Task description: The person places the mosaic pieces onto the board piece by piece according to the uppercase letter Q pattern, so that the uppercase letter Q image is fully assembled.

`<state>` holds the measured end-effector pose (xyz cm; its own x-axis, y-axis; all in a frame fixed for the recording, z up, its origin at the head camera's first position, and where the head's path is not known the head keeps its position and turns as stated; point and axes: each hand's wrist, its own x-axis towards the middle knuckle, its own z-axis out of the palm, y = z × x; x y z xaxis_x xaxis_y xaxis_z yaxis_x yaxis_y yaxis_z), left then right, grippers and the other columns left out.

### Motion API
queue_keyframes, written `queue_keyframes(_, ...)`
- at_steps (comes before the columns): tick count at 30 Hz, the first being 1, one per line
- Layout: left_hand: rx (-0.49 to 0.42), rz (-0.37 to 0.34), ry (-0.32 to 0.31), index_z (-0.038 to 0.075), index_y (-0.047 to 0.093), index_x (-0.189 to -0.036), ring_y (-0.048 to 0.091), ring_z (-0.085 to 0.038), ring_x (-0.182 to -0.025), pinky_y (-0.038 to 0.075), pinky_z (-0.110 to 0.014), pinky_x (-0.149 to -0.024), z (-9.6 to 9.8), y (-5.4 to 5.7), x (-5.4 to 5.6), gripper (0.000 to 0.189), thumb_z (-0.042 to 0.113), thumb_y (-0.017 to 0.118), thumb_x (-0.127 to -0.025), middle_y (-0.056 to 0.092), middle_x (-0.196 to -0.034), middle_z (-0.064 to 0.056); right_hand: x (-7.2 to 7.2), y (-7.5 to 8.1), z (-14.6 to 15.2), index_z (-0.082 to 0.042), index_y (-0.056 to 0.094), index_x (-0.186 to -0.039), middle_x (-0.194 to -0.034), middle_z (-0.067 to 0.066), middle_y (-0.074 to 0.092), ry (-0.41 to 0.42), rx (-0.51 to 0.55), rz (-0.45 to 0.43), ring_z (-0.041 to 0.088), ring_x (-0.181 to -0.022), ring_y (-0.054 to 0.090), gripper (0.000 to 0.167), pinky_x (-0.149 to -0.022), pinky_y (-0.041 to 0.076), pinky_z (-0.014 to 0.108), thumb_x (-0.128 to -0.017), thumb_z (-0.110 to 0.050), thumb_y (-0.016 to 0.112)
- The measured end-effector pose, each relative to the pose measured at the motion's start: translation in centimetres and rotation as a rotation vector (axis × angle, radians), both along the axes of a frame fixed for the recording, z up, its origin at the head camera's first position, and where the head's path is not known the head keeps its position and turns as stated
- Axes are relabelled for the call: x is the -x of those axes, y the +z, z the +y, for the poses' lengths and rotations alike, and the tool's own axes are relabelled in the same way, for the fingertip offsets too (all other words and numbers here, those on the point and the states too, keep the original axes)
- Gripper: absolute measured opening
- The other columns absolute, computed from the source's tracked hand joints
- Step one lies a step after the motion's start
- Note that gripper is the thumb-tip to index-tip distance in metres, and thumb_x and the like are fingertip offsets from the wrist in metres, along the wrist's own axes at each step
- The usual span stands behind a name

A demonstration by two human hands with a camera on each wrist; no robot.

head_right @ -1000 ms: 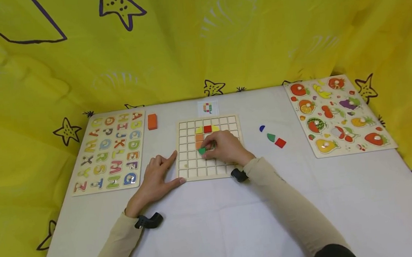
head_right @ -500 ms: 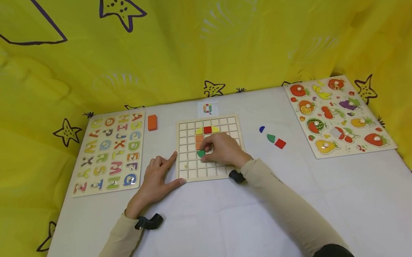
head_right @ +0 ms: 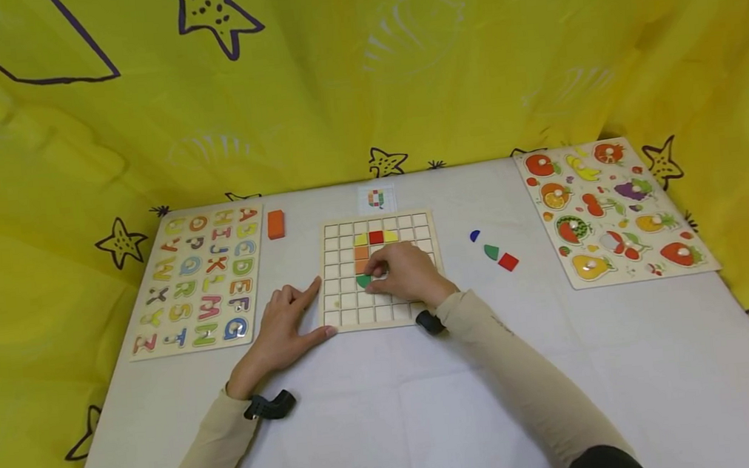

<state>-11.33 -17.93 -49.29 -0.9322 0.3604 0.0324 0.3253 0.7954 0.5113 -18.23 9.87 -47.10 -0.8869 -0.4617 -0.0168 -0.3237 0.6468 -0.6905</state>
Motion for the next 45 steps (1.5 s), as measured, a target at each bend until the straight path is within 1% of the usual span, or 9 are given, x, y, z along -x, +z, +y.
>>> queue_keyframes(5,-0.013,0.000,-0.001,0.009,0.044,-0.162,0.040,-0.024,-0.095,0.032,-0.040,-0.087,0.0,0.0,-0.1,0.092,0.042,0.086,-0.087,0.051,-0.107,-0.011,-0.1,0.2,-0.1,-0.015,0.082,-0.100,-0.088,-0.005,0.074,-0.002,-0.020,0.007,0.013,-0.082,0.063,0.022,-0.078,0.049,0.034,-0.084,-0.028,0.092)
queue_keyframes(11,-0.012,0.006,0.000,0.009,0.045,-0.162,0.041,-0.024,-0.095,0.033,-0.041,-0.087,0.1,-0.1,0.0,0.092,0.041,0.086,-0.087,0.052,-0.108,-0.012,-0.1,0.1,0.0,-0.015,0.082,-0.100,-0.088,-0.005,0.073,-0.009,-0.022,-0.001,0.013,-0.083,0.064,0.022,-0.080,0.049,0.035,-0.085,-0.028,0.091)
queue_keyframes(17,-0.007,-0.007,0.003,0.010,0.044,-0.162,0.041,-0.023,-0.096,0.032,-0.040,-0.088,0.0,0.1,0.0,0.092,0.042,0.086,-0.087,0.052,-0.108,-0.012,0.0,-0.1,0.8,-0.014,0.083,-0.102,-0.087,-0.004,0.073,-0.006,0.036,-0.006,0.014,-0.081,0.062,0.020,-0.078,0.048,0.033,-0.086,-0.025,0.090)
queue_keyframes(20,-0.007,-0.010,0.003,0.010,0.044,-0.162,0.040,-0.023,-0.096,0.031,-0.039,-0.087,0.1,0.2,-0.1,0.092,0.042,0.086,-0.087,0.052,-0.108,-0.012,0.0,0.0,1.7,-0.013,0.082,-0.103,-0.087,-0.003,0.072,-0.036,0.061,-0.023,0.015,-0.079,0.059,0.019,-0.075,0.046,0.032,-0.087,-0.022,0.089)
queue_keyframes(24,-0.003,-0.011,0.007,0.010,0.044,-0.162,0.039,-0.023,-0.095,0.031,-0.038,-0.086,0.1,0.2,-0.2,0.092,0.042,0.087,-0.086,0.052,-0.108,-0.012,0.1,0.2,3.6,-0.011,0.082,-0.104,-0.088,0.000,0.071,-0.095,0.072,-0.041,0.019,-0.079,0.058,0.018,-0.073,0.045,0.031,-0.089,-0.021,0.086)
queue_keyframes(27,-0.002,-0.006,0.008,0.010,0.044,-0.162,0.039,-0.022,-0.094,0.030,-0.038,-0.085,0.0,0.1,-0.2,0.092,0.042,0.086,-0.086,0.052,-0.107,-0.011,0.1,0.2,5.4,-0.011,0.082,-0.104,-0.089,0.002,0.071,-0.142,0.076,-0.045,0.022,-0.082,0.058,0.017,-0.076,0.045,0.033,-0.091,-0.021,0.085)
queue_keyframes(34,-0.005,0.001,0.005,0.009,0.044,-0.162,0.040,-0.023,-0.095,0.031,-0.038,-0.086,0.0,-0.1,-0.2,0.092,0.041,0.087,-0.086,0.053,-0.109,-0.013,-0.2,0.1,10.6,-0.009,0.082,-0.105,-0.090,0.005,0.074,-0.248,0.051,-0.001,0.021,-0.078,0.061,0.020,-0.071,0.047,0.031,-0.092,-0.024,0.084)
queue_keyframes(41,-0.001,0.011,0.003,0.009,0.044,-0.162,0.039,-0.022,-0.093,0.031,-0.038,-0.085,0.0,-0.3,-0.1,0.092,0.042,0.086,-0.087,0.053,-0.108,-0.012,-1.6,0.3,15.3,-0.009,0.081,-0.112,-0.093,0.006,0.075,-0.340,-0.007,0.005,0.020,-0.079,0.060,0.027,-0.069,0.045,0.027,-0.094,-0.029,0.083)
queue_keyframes(45,0.001,0.010,0.001,0.009,0.045,-0.162,0.038,-0.021,-0.093,0.031,-0.037,-0.085,0.0,-0.3,-0.1,0.091,0.041,0.086,-0.087,0.052,-0.107,-0.012,-2.5,0.5,17.2,-0.008,0.079,-0.114,-0.094,0.007,0.074,-0.365,-0.067,0.004,0.020,-0.079,0.060,0.029,-0.067,0.045,0.028,-0.093,-0.027,0.083)
